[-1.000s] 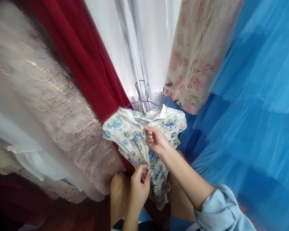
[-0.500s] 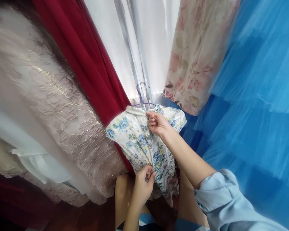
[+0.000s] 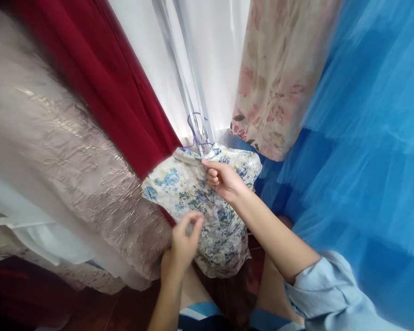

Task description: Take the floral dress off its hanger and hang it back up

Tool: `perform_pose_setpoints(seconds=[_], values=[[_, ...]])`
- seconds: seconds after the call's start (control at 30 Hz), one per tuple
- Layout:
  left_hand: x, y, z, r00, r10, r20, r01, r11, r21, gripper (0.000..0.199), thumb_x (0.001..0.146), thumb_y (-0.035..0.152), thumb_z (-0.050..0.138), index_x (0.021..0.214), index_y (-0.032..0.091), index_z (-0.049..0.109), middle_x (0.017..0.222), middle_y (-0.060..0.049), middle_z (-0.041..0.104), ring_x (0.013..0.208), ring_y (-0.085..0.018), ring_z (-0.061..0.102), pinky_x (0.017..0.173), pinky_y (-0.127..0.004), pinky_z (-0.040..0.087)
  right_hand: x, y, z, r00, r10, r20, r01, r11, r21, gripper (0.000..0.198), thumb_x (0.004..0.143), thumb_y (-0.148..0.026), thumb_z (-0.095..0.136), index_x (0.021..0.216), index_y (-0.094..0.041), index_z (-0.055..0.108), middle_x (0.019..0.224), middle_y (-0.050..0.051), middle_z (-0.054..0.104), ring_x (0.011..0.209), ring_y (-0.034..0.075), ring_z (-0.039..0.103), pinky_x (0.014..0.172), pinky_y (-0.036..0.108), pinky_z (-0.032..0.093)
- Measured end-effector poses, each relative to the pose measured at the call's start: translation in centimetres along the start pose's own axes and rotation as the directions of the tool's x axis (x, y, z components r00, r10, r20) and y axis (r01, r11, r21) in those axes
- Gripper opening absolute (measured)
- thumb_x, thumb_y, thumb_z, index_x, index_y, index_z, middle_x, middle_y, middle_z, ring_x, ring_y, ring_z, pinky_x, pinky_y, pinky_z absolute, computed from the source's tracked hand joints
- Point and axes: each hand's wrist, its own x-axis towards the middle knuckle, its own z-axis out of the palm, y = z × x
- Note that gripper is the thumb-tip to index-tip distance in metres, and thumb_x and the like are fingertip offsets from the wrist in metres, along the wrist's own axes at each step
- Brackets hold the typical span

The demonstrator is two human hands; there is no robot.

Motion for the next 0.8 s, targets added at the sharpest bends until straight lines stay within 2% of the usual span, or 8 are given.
perform_pose_setpoints(seconds=[0.07, 0.17, 0.3, 0.43, 0.53, 0.63, 0.7, 0.8], values=[[4.1, 2.3, -1.1, 0.990, 0.098, -0.100, -0.099, 0.995, -0.009, 0.023, 0.098, 0.027, 0.052, 0.118, 0.021, 0.062, 0.089, -0.003, 0.067, 0.083, -0.016, 0.065, 0.079, -0.028, 0.050, -0.4, 0.3, -0.2, 0.998, -0.066, -0.009, 0.065, 0.992, -0.112, 0.030, 0.068, -0.018, 0.083, 0.063, -0.016, 0.054, 0.041, -0.011, 0.041, 0.036, 0.001, 0.029, 0.035, 0.014, 0.024], [10.1, 5.1, -2.3, 0.964, 0.243, -0.105, -0.238, 0.969, 0.059, 0.038, 0.101, 0.030, 0.049, 0.137, 0.022, 0.053, 0.084, -0.002, 0.065, 0.076, -0.015, 0.063, 0.075, -0.028, 0.051, -0.7, 0.7, -0.5, 0.981, -0.190, -0.037, 0.171, 0.939, -0.297, 0.030, 0.069, -0.025, 0.084, 0.059, -0.015, 0.057, 0.041, -0.009, 0.043, 0.038, 0.002, 0.031, 0.037, 0.016, 0.023], [14.6, 6.2, -2.5, 0.919, 0.391, 0.043, -0.388, 0.882, 0.266, 0.018, 0.098, 0.029, 0.054, 0.099, 0.019, 0.069, 0.083, -0.002, 0.068, 0.076, -0.014, 0.062, 0.075, -0.027, 0.048, -1.0, 0.9, -0.8, 0.941, -0.333, -0.056, 0.270, 0.841, -0.469, 0.014, 0.075, -0.024, 0.077, 0.068, -0.016, 0.068, 0.043, -0.007, 0.048, 0.039, 0.004, 0.035, 0.039, 0.017, 0.027], [14.7, 6.3, -1.8, 0.885, 0.463, -0.046, -0.419, 0.835, 0.357, 0.018, 0.096, 0.026, 0.056, 0.087, 0.016, 0.067, 0.079, -0.002, 0.068, 0.074, -0.014, 0.063, 0.073, -0.026, 0.048, -0.6, 1.6, -0.7, 0.924, -0.382, -0.030, 0.313, 0.797, -0.516, 0.018, 0.077, -0.025, 0.073, 0.062, -0.017, 0.065, 0.040, -0.007, 0.044, 0.038, 0.005, 0.033, 0.039, 0.019, 0.027], [14.4, 6.8, -2.3, 0.889, 0.408, -0.210, -0.350, 0.899, 0.264, 0.018, 0.097, 0.026, 0.053, 0.088, 0.016, 0.065, 0.072, 0.000, 0.064, 0.066, -0.011, 0.061, 0.065, -0.023, 0.048, 0.1, 3.0, -1.3, 0.929, -0.369, -0.036, 0.298, 0.801, -0.519, 0.019, 0.075, -0.026, 0.073, 0.061, -0.017, 0.064, 0.039, -0.007, 0.044, 0.036, 0.005, 0.033, 0.038, 0.019, 0.027], [15.4, 6.4, -5.2, 0.874, 0.277, -0.399, -0.263, 0.960, 0.090, 0.017, 0.098, 0.026, 0.052, 0.089, 0.017, 0.062, 0.070, 0.001, 0.061, 0.060, -0.009, 0.057, 0.058, -0.021, 0.047, 0.2, 4.8, -3.2, 0.937, -0.334, -0.097, 0.226, 0.797, -0.561, 0.015, 0.072, -0.028, 0.075, 0.065, -0.016, 0.067, 0.039, -0.007, 0.045, 0.035, 0.006, 0.034, 0.037, 0.020, 0.027], [16.3, 4.7, -8.2, 0.850, 0.185, -0.492, -0.218, 0.976, -0.008, 0.016, 0.097, 0.026, 0.053, 0.085, 0.018, 0.059, 0.070, 0.002, 0.058, 0.058, -0.008, 0.056, 0.057, -0.021, 0.047, -0.4, 5.8, -4.9, 0.942, -0.312, -0.127, 0.176, 0.777, -0.605, 0.017, 0.071, -0.030, 0.075, 0.066, -0.015, 0.068, 0.039, -0.007, 0.046, 0.035, 0.006, 0.035, 0.037, 0.020, 0.026], [17.0, 0.3, -12.4, 0.812, 0.073, -0.579, -0.125, 0.991, -0.051, 0.022, 0.095, 0.024, 0.051, 0.075, 0.016, 0.054, 0.065, 0.003, 0.054, 0.057, -0.007, 0.054, 0.058, -0.020, 0.046, -1.9, 6.8, -7.3, 0.951, -0.271, -0.152, 0.114, 0.760, -0.640, 0.018, 0.070, -0.032, 0.076, 0.068, -0.015, 0.069, 0.039, -0.008, 0.045, 0.035, 0.006, 0.035, 0.037, 0.019, 0.027]])
